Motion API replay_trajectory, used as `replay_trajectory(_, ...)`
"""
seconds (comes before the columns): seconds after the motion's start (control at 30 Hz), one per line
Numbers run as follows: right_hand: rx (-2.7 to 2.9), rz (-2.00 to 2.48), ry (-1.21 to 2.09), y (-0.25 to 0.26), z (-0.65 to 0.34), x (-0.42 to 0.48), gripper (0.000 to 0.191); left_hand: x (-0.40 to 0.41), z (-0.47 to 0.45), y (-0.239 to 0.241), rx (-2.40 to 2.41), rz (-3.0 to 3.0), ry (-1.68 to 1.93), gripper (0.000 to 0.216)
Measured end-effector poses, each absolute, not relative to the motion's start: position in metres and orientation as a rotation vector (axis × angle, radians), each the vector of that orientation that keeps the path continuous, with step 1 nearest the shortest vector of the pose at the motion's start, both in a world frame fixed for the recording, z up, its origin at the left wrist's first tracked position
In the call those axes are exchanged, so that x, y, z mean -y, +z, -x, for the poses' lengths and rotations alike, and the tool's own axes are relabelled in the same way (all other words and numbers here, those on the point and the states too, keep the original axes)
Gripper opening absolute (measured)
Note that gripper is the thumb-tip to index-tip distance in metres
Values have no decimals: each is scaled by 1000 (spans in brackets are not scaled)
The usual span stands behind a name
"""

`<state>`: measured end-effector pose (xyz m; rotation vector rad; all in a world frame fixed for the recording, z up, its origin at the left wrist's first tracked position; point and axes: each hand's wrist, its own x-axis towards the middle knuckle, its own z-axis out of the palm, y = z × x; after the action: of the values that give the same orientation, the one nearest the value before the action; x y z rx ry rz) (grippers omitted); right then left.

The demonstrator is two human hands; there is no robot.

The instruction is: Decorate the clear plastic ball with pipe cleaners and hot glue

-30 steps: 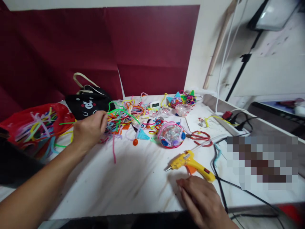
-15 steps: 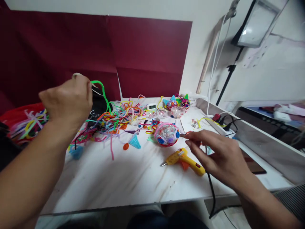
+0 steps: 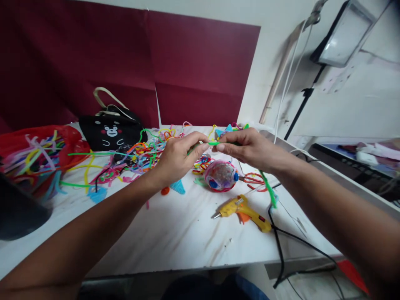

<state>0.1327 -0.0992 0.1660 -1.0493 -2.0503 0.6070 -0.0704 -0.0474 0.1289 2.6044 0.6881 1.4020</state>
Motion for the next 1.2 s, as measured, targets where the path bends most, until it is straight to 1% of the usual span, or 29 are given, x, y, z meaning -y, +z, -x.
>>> replay_trajectory(0.07,2078,1120,647,161,-149,89,48,34,66,116,-605,-2316,1103,19)
replay_trajectory(0.13,2092,1210,650,152,-166,78,50,19,62,99,-614,-2115,879,22)
replay_trajectory(0.2,2076,1278,657,140,-181,66,52,6,58,83,-664,-1980,785,20)
replay_trajectory(0.27,2044,1326,666,128,-193,56,52,-2,55,72,-677,-1908,726,27)
replay_trajectory(0.37,1984,1368,696,114,-205,45,48,-6,54,64,-693,-1853,691,33)
replay_trajectory(0.63,1907,1401,750,99,-215,34,48,-9,57,53,-748,-1716,655,37)
replay_trajectory(0.83,1863,1406,741,94,-217,39,49,-10,58,51,-795,-1726,694,30)
replay_trajectory(1.2,1837,1436,777,85,-220,45,50,-10,53,46,-751,-1674,729,28)
